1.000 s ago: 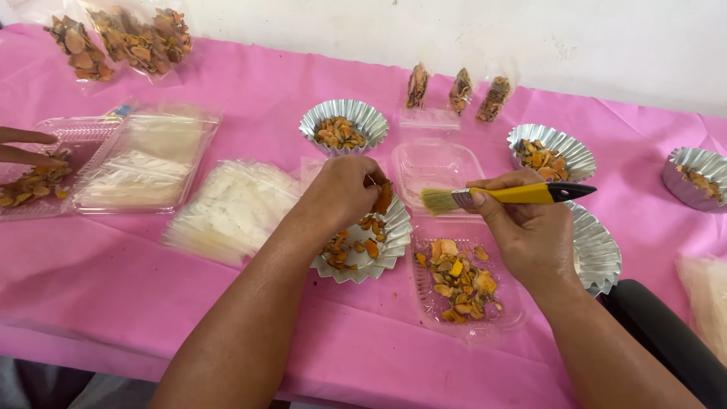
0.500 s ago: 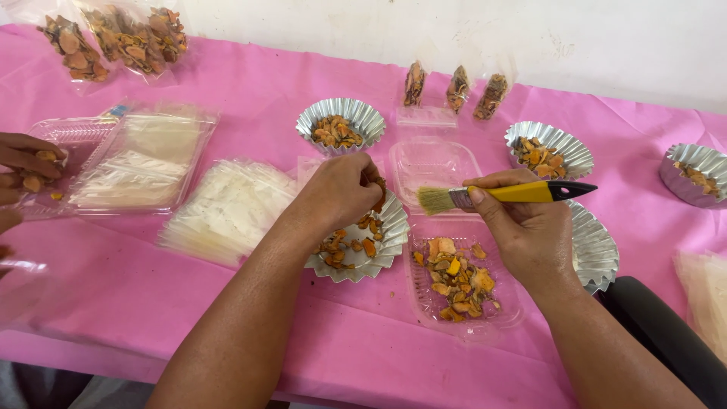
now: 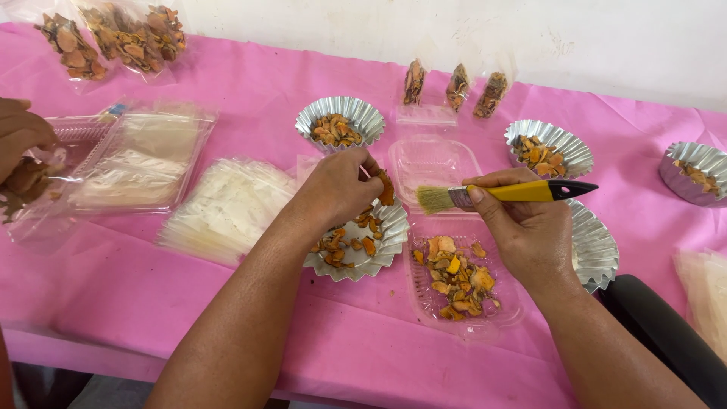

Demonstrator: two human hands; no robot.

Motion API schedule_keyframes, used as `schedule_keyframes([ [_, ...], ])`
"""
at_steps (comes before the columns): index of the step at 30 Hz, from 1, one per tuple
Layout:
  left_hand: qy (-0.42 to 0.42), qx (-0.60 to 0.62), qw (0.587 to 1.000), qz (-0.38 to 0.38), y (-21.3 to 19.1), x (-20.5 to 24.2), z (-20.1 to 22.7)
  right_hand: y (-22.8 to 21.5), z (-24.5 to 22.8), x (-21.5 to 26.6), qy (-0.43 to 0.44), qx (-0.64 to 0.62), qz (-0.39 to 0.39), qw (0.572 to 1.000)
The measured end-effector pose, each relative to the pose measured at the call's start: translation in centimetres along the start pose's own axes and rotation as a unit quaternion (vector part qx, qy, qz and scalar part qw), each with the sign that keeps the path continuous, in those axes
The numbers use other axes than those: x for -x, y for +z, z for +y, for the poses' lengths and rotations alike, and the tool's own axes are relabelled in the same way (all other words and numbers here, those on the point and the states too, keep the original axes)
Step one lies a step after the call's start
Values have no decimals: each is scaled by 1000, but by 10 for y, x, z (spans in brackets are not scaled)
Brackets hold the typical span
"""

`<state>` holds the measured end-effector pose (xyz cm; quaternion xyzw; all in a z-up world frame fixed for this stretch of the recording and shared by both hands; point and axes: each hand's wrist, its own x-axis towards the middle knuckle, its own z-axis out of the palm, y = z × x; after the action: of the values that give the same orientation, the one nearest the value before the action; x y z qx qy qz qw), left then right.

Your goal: The person uses a brush to clean and sort turmeric slices by hand, moving individual pieces from a plastic container into aluminum foil tart molds on a table.

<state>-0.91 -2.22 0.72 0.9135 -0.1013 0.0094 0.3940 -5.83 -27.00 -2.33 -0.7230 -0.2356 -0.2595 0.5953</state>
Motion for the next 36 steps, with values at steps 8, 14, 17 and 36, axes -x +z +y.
schedule_keyframes([
  [8,14,22,1000,10,0,-2,-3,8,-11,2,-40,8,18,999],
  [14,26,291,955,-50,17,14,20,21,-34,8,-76,2,46,996],
  [17,30,312,949,-25,11,12,19,8,-5,13,-45,-7,17,999],
  [36,3,316,945,79,16,-9,9,11,-9,17,-42,31,-35,998],
])
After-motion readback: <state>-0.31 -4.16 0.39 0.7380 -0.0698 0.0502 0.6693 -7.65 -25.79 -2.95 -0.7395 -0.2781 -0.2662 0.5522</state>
